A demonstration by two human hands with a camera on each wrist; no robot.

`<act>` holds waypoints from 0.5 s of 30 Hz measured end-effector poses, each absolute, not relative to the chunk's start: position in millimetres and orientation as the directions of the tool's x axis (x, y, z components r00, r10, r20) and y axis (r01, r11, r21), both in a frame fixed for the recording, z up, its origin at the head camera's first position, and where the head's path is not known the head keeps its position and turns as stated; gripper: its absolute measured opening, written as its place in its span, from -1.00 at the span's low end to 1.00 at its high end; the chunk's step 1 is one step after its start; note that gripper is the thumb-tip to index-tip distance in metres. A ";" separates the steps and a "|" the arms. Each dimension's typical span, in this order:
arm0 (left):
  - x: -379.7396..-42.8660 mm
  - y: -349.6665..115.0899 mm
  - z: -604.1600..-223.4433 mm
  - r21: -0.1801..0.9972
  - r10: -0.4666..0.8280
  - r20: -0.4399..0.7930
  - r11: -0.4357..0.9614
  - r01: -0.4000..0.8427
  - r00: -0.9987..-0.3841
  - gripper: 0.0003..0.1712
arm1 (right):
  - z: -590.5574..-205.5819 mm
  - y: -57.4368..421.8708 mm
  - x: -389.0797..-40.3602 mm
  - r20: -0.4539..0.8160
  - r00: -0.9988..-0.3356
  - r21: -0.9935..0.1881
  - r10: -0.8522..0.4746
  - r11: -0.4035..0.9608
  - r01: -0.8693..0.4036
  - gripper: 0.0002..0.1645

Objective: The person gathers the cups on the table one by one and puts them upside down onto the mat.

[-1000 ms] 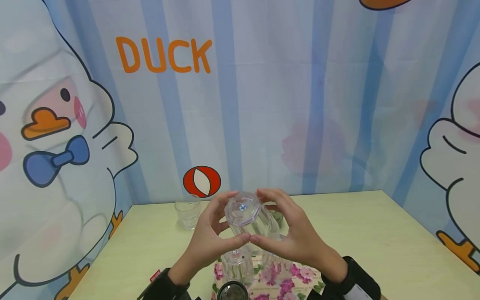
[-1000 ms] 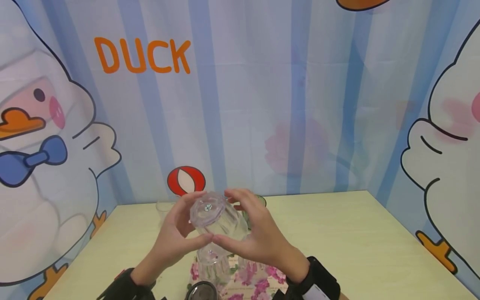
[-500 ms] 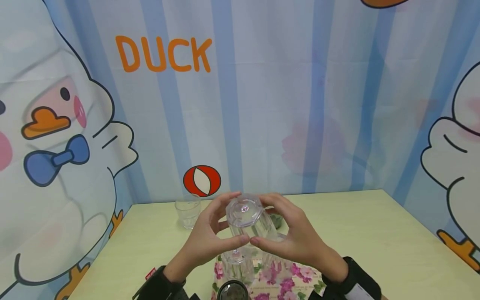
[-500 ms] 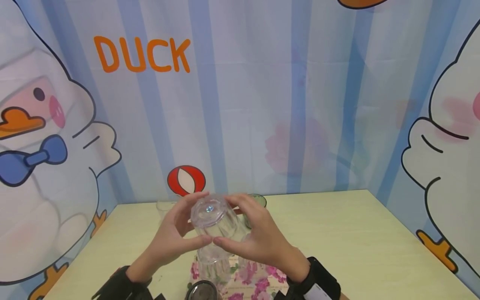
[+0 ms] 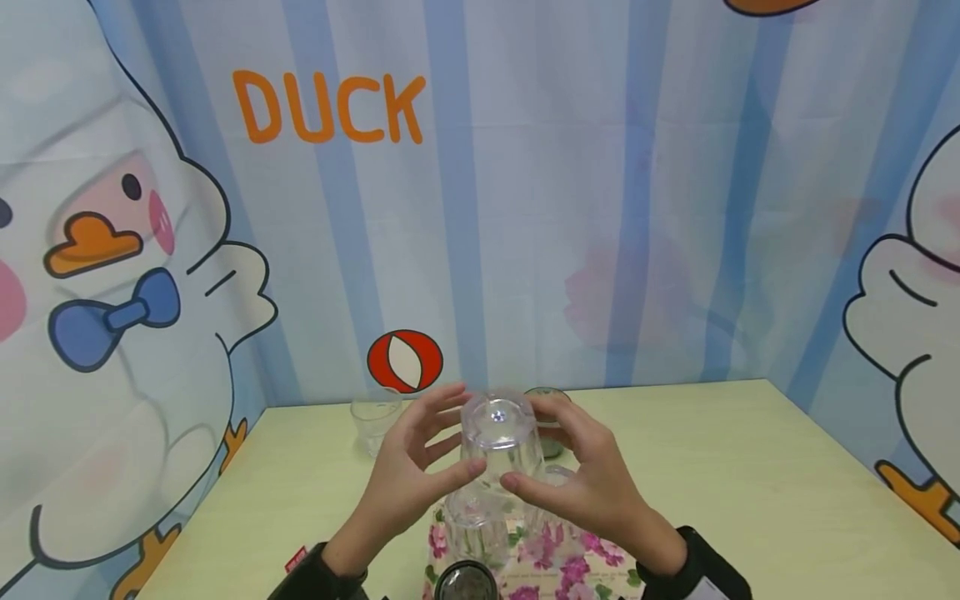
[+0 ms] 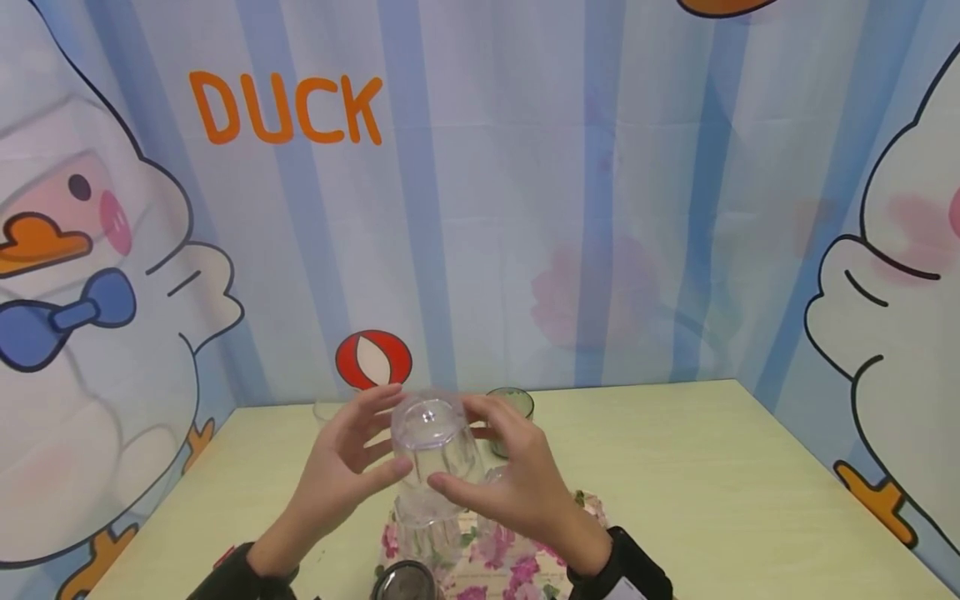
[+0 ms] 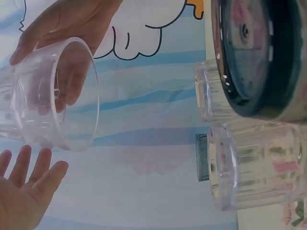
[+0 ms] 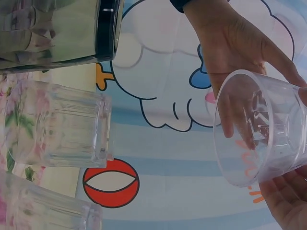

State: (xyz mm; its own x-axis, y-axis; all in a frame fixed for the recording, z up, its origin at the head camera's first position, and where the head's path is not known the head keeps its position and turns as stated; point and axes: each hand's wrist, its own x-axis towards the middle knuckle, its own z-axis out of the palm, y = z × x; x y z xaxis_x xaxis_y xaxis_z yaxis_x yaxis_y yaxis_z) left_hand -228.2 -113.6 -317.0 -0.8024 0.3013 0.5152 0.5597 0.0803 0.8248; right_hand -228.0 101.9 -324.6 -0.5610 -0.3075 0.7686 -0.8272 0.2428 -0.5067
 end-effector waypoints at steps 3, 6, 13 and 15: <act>-228.7 -115.4 -319.3 0.829 0.298 0.513 0.072 0.554 -0.805 -0.32 | -328.5 101.6 -228.4 0.765 -0.565 -0.521 -0.310 0.219 -0.825 -0.19; -228.1 -115.9 -321.1 0.834 0.306 0.500 0.080 0.545 -0.810 -0.39 | -331.1 101.4 -228.3 0.756 -0.573 -0.531 -0.315 0.216 -0.820 -0.19; -227.0 -116.4 -323.8 0.837 0.303 0.492 0.094 0.539 -0.816 -0.43 | -333.4 103.1 -228.3 0.744 -0.575 -0.531 -0.340 0.221 -0.818 -0.19; -226.2 -116.6 -324.0 0.841 0.295 0.485 0.100 0.532 -0.823 -0.43 | -332.9 103.7 -228.0 0.737 -0.579 -0.529 -0.350 0.234 -0.816 -0.19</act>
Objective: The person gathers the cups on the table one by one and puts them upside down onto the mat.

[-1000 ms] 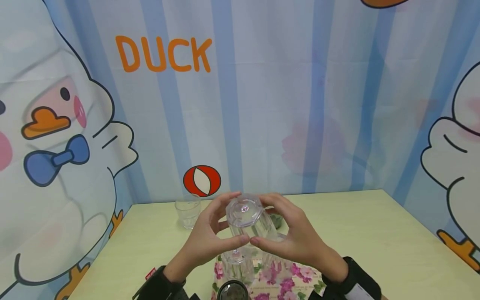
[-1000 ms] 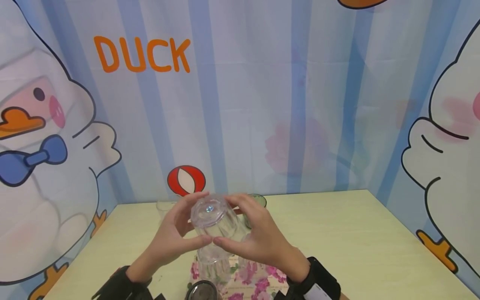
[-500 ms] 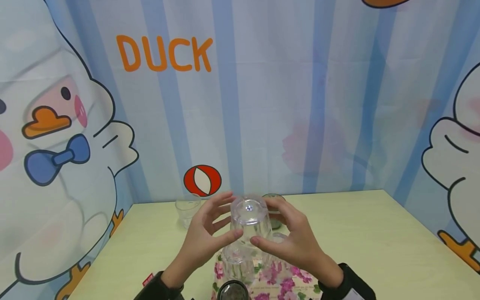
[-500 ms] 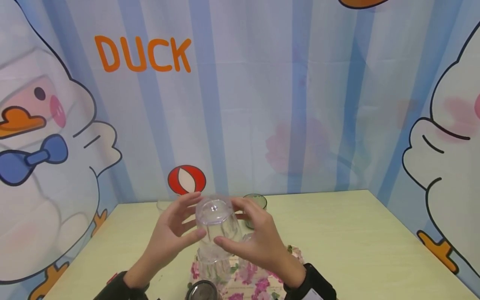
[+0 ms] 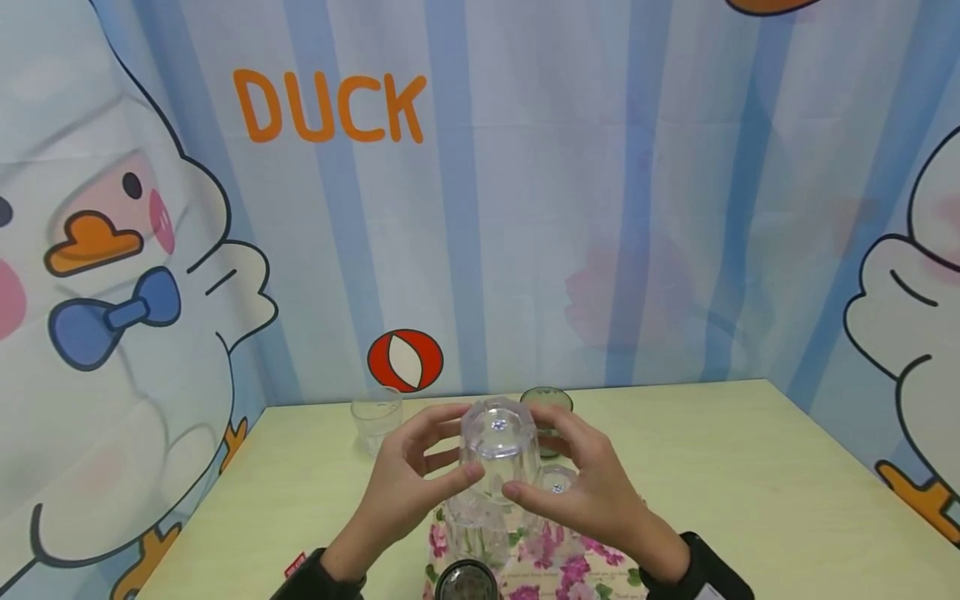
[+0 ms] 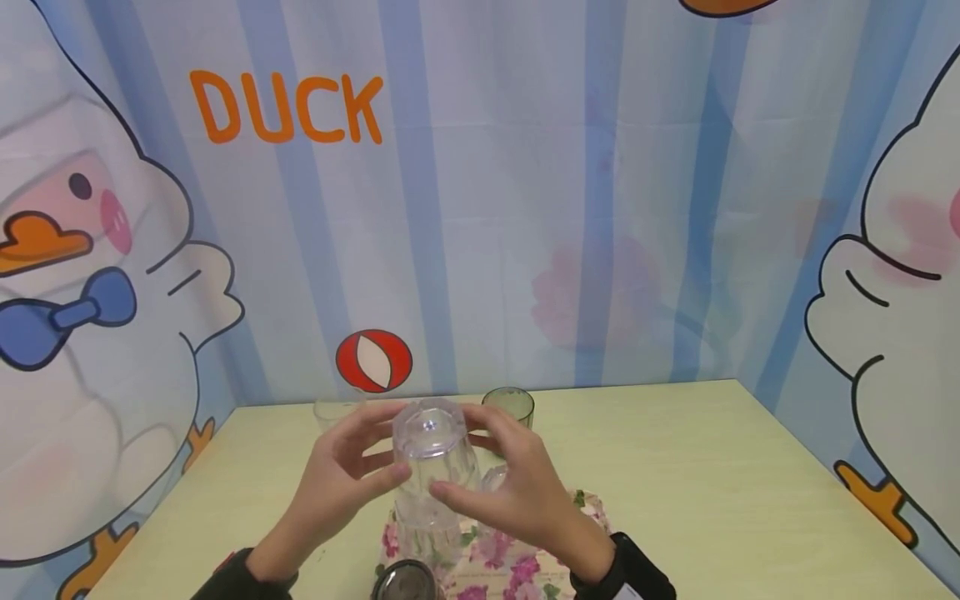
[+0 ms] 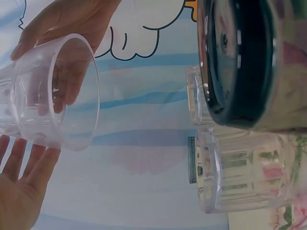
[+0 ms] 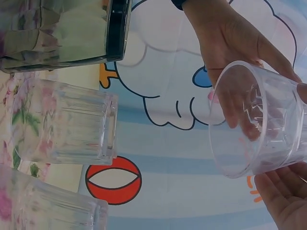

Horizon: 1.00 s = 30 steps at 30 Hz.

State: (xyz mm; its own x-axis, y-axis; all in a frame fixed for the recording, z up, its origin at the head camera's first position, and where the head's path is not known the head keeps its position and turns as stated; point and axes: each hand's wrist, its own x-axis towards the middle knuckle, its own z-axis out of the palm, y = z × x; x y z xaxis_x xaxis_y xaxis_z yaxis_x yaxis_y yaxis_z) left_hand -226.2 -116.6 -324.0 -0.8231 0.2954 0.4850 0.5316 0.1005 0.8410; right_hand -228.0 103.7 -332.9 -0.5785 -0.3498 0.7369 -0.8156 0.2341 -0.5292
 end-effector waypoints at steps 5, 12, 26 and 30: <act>-221.4 -117.0 -323.6 0.852 0.279 0.470 0.102 0.513 -0.837 -0.43 | -326.7 105.9 -222.3 0.715 -0.593 -0.516 -0.370 0.292 -0.805 -0.11; -212.2 -115.2 -324.9 0.851 0.281 0.465 0.119 0.511 -0.839 -0.45 | -314.9 110.6 -209.2 0.692 -0.588 -0.516 -0.418 0.282 -0.809 -0.16; -171.2 -100.7 -322.6 0.910 0.153 0.317 0.229 0.346 -0.936 -0.45 | -319.1 120.6 -185.3 0.613 -0.666 -0.597 -0.425 0.303 -0.743 -0.30; -159.6 -94.7 -325.9 0.908 0.146 0.310 0.246 0.338 -0.939 -0.46 | -322.4 126.3 -178.1 0.577 -0.686 -0.616 -0.443 0.315 -0.722 -0.32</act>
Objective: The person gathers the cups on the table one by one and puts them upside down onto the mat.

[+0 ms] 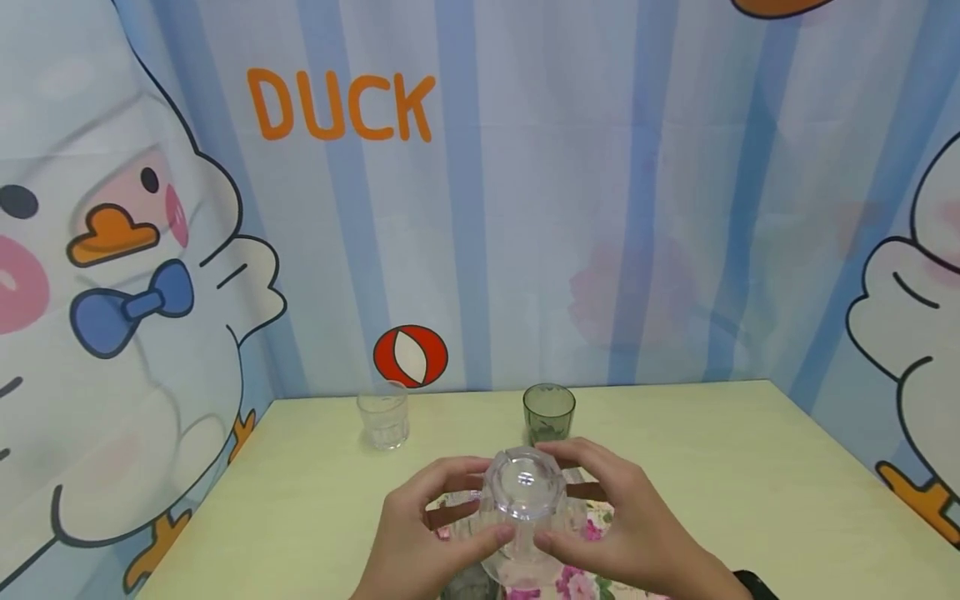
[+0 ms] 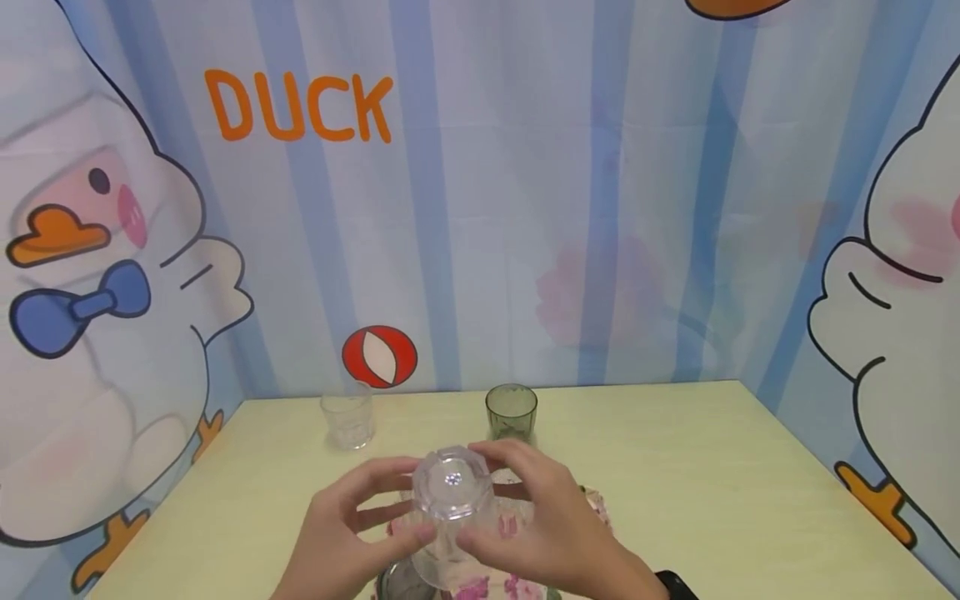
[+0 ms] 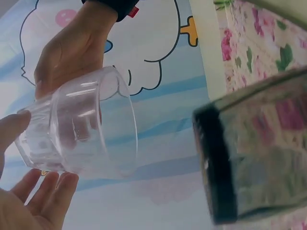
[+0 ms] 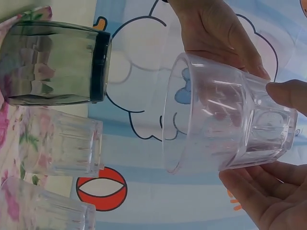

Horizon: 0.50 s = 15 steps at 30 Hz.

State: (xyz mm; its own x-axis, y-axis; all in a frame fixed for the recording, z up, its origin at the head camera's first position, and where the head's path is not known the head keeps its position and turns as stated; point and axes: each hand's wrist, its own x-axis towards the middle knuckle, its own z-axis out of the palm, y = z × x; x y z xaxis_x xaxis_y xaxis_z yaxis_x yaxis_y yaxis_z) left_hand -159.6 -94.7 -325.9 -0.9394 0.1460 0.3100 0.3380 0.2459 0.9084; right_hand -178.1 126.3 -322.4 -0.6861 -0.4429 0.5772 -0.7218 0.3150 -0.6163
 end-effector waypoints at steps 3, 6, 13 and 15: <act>-154.7 -90.2 -330.4 0.911 0.167 0.301 0.240 0.335 -0.939 -0.47 | -325.8 131.5 -174.6 0.563 -0.680 -0.615 -0.470 0.311 -0.724 -0.32; -151.7 -84.2 -335.4 0.913 0.174 0.288 0.246 0.325 -0.942 -0.47 | -329.4 137.5 -172.6 0.522 -0.692 -0.634 -0.498 0.316 -0.706 -0.31; -146.1 -67.6 -348.7 0.921 0.156 0.254 0.264 0.288 -0.954 -0.48 | -340.1 155.6 -171.1 0.328 -0.784 -0.726 -0.527 0.390 -0.566 -0.28; -144.9 -63.3 -352.2 0.928 0.159 0.240 0.253 0.274 -0.958 -0.47 | -342.5 160.4 -170.9 0.239 -0.818 -0.764 -0.523 0.419 -0.491 -0.26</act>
State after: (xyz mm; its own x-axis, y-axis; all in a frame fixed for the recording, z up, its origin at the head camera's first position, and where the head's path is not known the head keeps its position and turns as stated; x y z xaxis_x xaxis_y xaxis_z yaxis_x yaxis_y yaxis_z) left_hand -144.9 -63.3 -352.2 -0.9578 0.1586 0.2399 0.2742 0.2526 0.9279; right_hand -170.9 160.4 -342.5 -0.8182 -0.5228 0.2392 -0.4911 0.4191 -0.7636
